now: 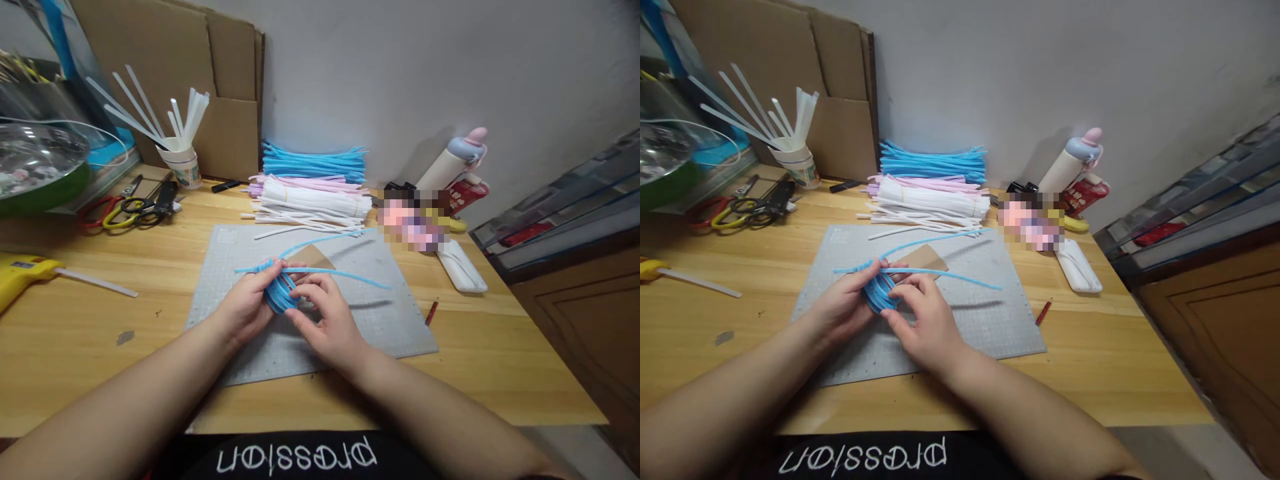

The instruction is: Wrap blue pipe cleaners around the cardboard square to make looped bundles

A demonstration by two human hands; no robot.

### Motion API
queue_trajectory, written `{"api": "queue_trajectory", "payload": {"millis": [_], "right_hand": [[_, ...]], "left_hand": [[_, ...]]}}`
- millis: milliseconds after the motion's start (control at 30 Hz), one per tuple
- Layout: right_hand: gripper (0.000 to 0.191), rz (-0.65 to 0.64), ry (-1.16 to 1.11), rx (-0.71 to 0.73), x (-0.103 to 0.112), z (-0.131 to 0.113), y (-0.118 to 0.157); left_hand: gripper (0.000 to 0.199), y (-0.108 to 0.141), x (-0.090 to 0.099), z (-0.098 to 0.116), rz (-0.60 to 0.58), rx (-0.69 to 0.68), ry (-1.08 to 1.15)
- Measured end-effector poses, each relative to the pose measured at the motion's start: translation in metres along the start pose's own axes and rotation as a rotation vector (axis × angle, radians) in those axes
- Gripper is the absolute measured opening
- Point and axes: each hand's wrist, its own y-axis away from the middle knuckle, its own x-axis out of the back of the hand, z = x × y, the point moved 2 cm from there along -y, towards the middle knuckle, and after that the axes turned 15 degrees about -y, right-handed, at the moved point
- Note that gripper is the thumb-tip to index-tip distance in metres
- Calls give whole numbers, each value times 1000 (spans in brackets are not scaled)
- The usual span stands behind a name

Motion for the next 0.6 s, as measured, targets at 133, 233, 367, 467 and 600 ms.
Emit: {"api": "queue_trajectory", "payload": {"millis": [133,233,367,467,600], "right_hand": [[20,-53,40,-24,0,1,-1],[15,-57,45,-27,-2,5,-1],[33,-44,35,-27,-3,8,0],[34,-82,55,-53,-4,10,0],[22,-69,8,-25,-4,11,0]], "left_hand": [[34,-1,1,3,45,52,83],[35,-1,3,3,84,66,121],[33,0,3,1,52,36,40],[33,0,2,-2,6,64,18],[38,-2,3,-4,-24,132,71]]}}
